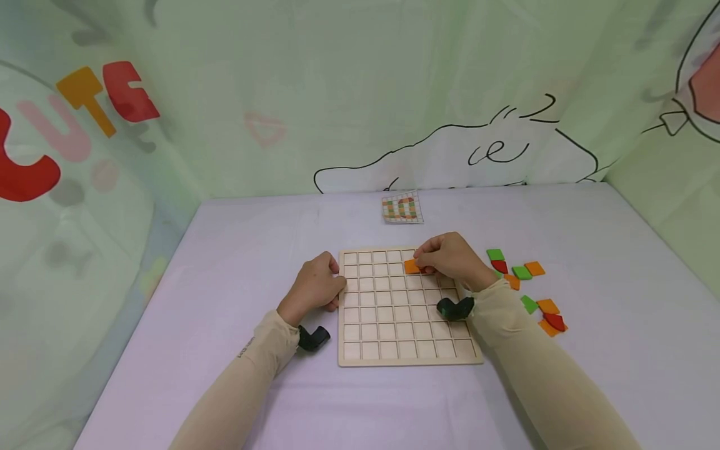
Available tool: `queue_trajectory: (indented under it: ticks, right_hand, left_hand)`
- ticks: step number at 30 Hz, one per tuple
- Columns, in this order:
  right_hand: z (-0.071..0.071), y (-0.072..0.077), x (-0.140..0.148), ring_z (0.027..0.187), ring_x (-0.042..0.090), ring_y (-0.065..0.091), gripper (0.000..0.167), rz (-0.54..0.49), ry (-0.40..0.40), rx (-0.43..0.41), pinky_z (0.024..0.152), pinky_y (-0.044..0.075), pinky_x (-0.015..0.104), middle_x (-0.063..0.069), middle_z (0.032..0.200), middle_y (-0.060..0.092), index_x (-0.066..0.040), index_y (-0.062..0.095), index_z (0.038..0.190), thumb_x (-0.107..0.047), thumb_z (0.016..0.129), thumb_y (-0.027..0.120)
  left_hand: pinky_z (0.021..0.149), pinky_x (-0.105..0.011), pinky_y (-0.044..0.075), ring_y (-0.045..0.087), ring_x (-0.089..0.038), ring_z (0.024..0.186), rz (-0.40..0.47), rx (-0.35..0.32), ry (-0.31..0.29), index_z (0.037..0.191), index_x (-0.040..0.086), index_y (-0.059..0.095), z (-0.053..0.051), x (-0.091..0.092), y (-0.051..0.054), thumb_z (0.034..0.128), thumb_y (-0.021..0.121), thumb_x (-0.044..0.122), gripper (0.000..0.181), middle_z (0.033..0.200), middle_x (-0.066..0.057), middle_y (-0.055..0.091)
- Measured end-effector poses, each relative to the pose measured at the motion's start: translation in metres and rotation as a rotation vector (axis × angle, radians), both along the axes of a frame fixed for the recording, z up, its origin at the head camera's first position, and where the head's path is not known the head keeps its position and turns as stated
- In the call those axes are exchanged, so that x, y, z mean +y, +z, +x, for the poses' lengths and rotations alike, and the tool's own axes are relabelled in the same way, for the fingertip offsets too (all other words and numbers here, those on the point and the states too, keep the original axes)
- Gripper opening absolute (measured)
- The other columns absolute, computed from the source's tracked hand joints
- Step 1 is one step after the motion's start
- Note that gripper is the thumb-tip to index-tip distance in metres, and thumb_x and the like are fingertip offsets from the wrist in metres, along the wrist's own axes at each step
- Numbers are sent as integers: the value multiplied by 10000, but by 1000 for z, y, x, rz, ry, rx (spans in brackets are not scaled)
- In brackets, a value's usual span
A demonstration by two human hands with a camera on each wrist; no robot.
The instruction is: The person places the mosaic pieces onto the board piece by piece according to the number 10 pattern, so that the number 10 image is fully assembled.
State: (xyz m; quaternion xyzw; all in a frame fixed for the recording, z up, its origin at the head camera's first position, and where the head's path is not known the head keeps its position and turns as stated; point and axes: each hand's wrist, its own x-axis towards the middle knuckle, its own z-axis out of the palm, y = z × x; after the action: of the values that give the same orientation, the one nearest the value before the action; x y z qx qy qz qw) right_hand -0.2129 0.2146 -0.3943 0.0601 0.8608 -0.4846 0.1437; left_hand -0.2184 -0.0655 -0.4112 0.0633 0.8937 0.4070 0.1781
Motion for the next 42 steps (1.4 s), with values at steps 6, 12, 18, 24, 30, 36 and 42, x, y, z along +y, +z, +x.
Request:
queue_trajectory:
  ticks: [6, 12, 18, 24, 30, 36, 42]
  right_hand:
    - [1, 1, 0, 750, 187, 611, 164, -1, 0, 1, 627, 535, 258, 60, 857, 733, 13, 743, 1076, -98, 956, 724]
    - [2, 1, 0, 755, 183, 616, 162, 1, 1, 7, 644, 543, 256, 61, 861, 741, 17, 742, 1074, -92, 956, 726]
    - [2, 1, 0, 754, 183, 612, 159, 7, -4, 5, 645, 546, 258, 62, 864, 737, 15, 744, 1070, -89, 953, 724]
    - [2, 1, -1, 762, 184, 608, 158, 21, -5, 8, 649, 540, 258, 63, 884, 729, 6, 747, 1070, -99, 954, 726]
    - [2, 1, 0, 780, 182, 620, 161, 24, -8, 14, 673, 548, 252, 72, 928, 742, 4, 744, 1079, -104, 961, 731]
    - [4, -1, 2, 791, 195, 621, 181, 9, -9, 25, 684, 554, 248, 99, 950, 738, 14, 729, 1108, -103, 970, 722]
    - [11, 2, 12, 795, 200, 616, 250, -67, -44, 77, 711, 578, 238, 91, 939, 704, 48, 707, 1161, -118, 974, 698]
  left_hand:
    - [419, -240, 548, 592, -133, 418, 4, 3, -4, 1045, 17, 525, 0, 0, -1, 925, 578, 18, 131, 557, -90, 641]
    - [423, -247, 558, 588, -131, 417, 8, 1, -4, 1047, 17, 525, -2, 0, -3, 919, 575, 12, 137, 557, -87, 638]
    - [428, -246, 560, 591, -133, 423, 13, 0, -6, 1049, 16, 525, -1, 0, -2, 926, 575, 14, 133, 564, -93, 643]
    - [426, -241, 556, 587, -132, 420, 7, 0, -1, 1055, 14, 526, 0, 0, 1, 929, 577, 14, 137, 553, -89, 631]
    - [425, -241, 557, 586, -129, 419, 4, 4, 0, 1057, 12, 530, 0, 1, 1, 925, 577, 14, 141, 548, -85, 627]
    - [428, -244, 559, 591, -133, 421, 8, 0, -2, 1045, 15, 528, 0, 0, 0, 926, 575, 17, 128, 547, -88, 632]
    - [427, -247, 561, 590, -131, 424, 13, -7, 0, 1047, 14, 525, 0, -1, -1, 924, 576, 13, 133, 556, -91, 638]
